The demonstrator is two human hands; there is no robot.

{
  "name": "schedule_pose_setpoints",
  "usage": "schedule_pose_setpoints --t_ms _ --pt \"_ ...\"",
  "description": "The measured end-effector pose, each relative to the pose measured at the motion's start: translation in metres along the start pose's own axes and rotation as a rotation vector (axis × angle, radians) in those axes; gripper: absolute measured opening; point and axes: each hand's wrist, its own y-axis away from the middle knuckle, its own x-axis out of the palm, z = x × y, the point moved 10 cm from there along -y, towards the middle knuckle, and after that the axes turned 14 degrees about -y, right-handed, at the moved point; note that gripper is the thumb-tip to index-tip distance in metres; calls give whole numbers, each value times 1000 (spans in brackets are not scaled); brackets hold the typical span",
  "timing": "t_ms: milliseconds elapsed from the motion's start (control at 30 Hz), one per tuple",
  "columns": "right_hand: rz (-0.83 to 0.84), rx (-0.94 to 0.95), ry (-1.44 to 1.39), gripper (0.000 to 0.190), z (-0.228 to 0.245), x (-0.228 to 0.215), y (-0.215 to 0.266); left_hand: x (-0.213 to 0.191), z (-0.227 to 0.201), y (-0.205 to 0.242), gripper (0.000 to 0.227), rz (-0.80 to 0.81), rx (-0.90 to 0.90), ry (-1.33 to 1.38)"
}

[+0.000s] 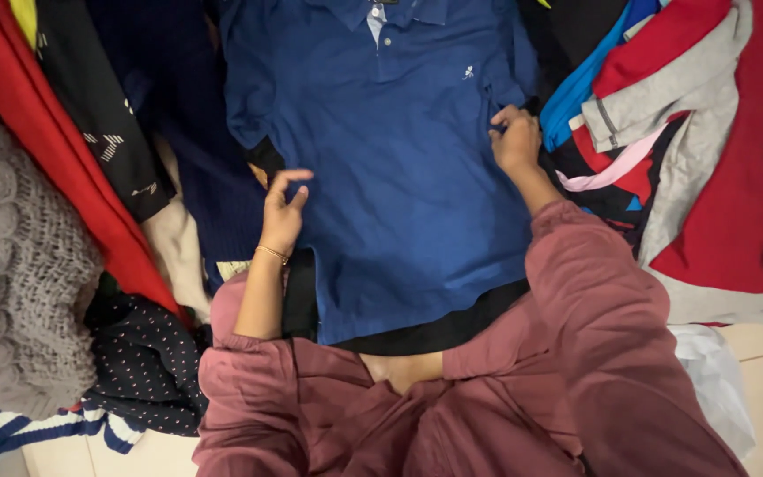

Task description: A person sitting on the floor tags a black shirt with a tagging gun, folds it, then folds a blue polo shirt and begins buttoning a red polo shirt.

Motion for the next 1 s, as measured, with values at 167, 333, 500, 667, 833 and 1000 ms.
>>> schedule_pose_setpoints --t_ms 167,333,500,667,833,1000 --pt "-89 -197 16 10 22 -12 3 -1 5 -8 56 -15 188 -373" --pt "-406 -479 614 13 46 -33 -9 3 -14 -2 79 -79 249 -761" --pt "-313 -311 502 35 57 -25 18 5 -10 3 96 -94 237 -992" --pt "202 -398 487 52 67 -13 115 12 -2 29 87 109 105 -1337" --pt "551 -123 382 68 -11 -51 171 7 -99 107 39 111 389 -846" --pt "851 -26 86 66 5 -62 244 51 -53 186 68 650 298 -919"
